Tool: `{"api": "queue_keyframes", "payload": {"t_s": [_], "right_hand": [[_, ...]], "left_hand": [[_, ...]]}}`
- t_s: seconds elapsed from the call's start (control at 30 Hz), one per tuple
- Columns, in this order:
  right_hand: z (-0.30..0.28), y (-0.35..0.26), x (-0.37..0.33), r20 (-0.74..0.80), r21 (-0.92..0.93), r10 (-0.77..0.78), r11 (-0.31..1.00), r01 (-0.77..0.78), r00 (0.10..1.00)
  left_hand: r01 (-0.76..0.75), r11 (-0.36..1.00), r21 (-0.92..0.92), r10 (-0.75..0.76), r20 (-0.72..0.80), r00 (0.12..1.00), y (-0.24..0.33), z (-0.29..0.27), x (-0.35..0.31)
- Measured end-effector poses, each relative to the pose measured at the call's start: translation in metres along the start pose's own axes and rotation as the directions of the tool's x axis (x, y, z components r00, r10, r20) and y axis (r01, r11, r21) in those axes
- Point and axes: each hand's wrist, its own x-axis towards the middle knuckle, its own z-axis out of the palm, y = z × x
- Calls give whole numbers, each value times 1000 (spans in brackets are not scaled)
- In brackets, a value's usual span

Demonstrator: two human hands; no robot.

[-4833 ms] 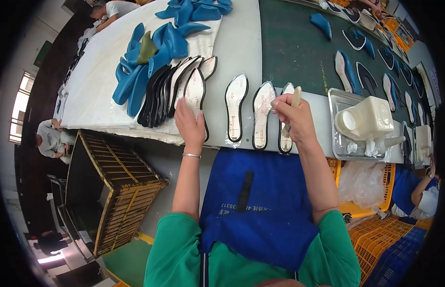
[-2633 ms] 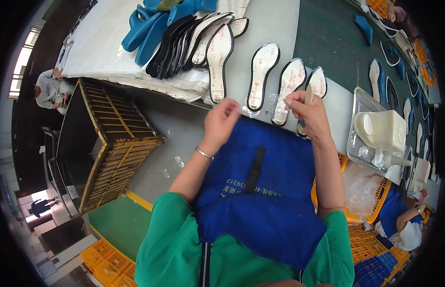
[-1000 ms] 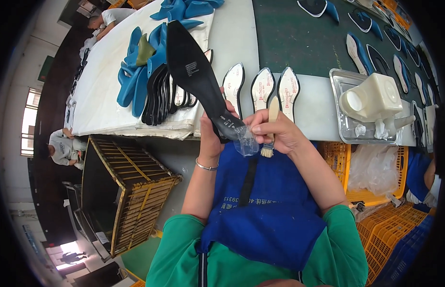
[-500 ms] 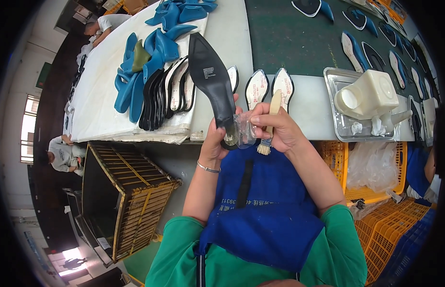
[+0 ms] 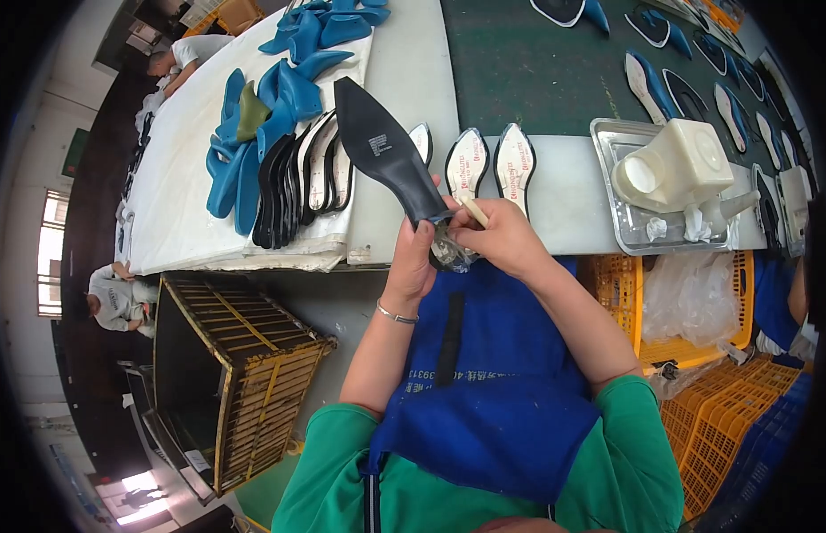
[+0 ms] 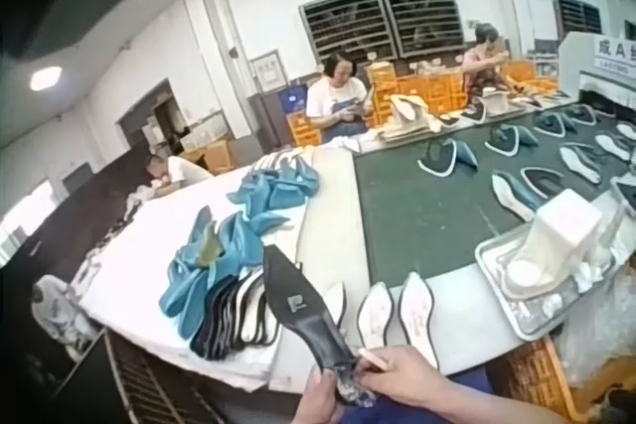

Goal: Applying adhesive or glue to shoe insoles using a brush at a manufacturing workstation.

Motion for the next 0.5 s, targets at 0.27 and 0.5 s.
{"api": "queue_keyframes", "payload": {"t_s": [0.27,0.5], "right_hand": [[3,16,-3,-210,-124,-119,988,94,971],[-1,-3,-16,-208,-280,-108,959,47,972]], "left_hand": [[52,989,-138,-43,68,997,3,7,-3],[272,962,31,-272,33,962,15,7,-3]]}}
